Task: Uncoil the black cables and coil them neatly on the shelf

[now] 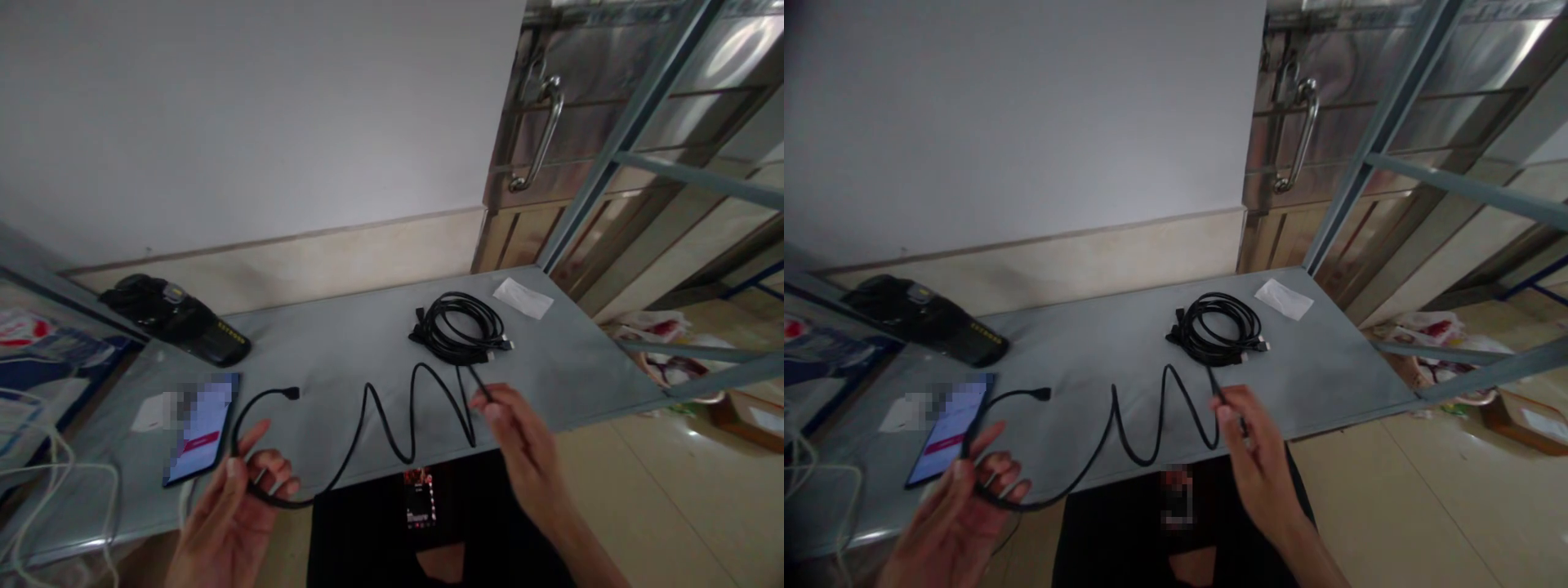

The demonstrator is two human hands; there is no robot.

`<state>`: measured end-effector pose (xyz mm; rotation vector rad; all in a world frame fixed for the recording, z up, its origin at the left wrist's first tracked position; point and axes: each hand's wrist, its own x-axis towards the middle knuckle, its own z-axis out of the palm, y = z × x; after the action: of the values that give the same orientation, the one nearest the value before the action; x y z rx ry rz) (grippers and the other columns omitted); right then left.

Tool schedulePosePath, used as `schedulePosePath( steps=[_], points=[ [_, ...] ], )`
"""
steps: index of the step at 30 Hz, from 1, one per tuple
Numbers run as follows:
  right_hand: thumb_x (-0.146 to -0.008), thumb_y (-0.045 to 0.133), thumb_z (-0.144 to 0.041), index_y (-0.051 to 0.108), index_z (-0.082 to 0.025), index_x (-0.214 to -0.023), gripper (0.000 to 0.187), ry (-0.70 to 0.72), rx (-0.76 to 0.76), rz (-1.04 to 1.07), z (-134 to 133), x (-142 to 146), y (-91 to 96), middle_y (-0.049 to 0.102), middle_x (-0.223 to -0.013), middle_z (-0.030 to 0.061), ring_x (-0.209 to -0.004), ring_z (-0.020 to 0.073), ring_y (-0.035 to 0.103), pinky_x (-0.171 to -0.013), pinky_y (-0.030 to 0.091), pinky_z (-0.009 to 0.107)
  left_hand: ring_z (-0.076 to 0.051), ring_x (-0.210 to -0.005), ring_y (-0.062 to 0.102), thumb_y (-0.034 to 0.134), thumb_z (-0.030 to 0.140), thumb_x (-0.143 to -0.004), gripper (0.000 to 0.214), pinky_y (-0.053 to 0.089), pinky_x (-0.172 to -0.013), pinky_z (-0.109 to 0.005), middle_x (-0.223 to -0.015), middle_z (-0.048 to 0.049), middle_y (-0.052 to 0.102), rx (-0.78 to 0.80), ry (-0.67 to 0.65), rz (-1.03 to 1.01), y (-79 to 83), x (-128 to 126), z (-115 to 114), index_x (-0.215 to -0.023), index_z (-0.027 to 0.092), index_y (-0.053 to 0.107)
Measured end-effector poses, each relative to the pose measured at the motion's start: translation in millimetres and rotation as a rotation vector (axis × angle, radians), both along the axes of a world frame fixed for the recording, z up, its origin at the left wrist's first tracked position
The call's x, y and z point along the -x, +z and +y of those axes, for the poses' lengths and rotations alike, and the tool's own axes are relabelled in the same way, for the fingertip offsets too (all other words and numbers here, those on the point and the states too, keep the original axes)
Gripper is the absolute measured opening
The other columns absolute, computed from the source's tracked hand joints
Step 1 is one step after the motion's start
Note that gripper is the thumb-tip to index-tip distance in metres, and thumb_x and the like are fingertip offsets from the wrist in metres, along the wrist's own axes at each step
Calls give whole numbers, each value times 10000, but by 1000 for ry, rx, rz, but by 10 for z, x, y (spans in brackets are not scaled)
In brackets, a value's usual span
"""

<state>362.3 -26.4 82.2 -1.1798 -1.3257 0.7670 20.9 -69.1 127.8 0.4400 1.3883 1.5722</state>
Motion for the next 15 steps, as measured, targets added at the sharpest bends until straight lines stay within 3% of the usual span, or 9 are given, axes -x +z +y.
schedulePosePath(
  steps=[4, 7, 9, 12, 15],
  points=[
    [-1170, 567, -251, 707, -262, -1307, 196, 270, -102, -195, -119, 661, -8, 742, -1371, 127, -1281, 272, 721, -1107, 609, 430, -212, -879, 732, 1058, 516, -720, 655, 659, -657, -276, -968, -29, 788, 80, 11, -73, -102, -120, -2, -1298, 288, 850],
    [-1154, 554, -167, 648, -246, -1398, 274, 433, -165, -364, -172, 1126, -50, 745, -1386, 122, -1264, 269, 719, -1148, 588, 460, -325, -1128, 802, 1052, 537, -703, 691, 721, -778, -348, -1186, -74, 862, 165, 10, -77, -178, -144, -42, -1326, 315, 855],
    [-1150, 571, -158, 637, -217, -1390, 256, 542, -221, -468, -191, 1403, -127, 770, -1315, 105, -1220, 260, 726, -1162, 578, 463, -386, -1340, 757, 1011, 592, -738, 661, 734, -917, -402, -1350, -79, 851, 198, -1, -63, -235, -146, -76, -1327, 332, 862],
    [-1165, 581, -214, 643, -178, -1392, 239, 622, -302, -624, -197, 1698, -258, 770, -1290, 111, -1210, 264, 723, -1192, 574, 472, -420, -1479, 682, 920, 679, -807, 591, 701, -1089, -491, -1425, -77, 831, 195, -20, 19, -359, -133, -128, -1287, 336, 883],
    [-1183, 566, -254, 651, -166, -1440, 284, 630, -368, -738, -184, 1789, -323, 752, -1324, 110, -1243, 264, 702, -1278, 529, 504, -432, -1447, 708, 779, 725, -935, 566, 660, -1162, -580, -1385, -106, 843, 155, -35, 178, -516, -106, -179, -1310, 312, 870]
  ],
)
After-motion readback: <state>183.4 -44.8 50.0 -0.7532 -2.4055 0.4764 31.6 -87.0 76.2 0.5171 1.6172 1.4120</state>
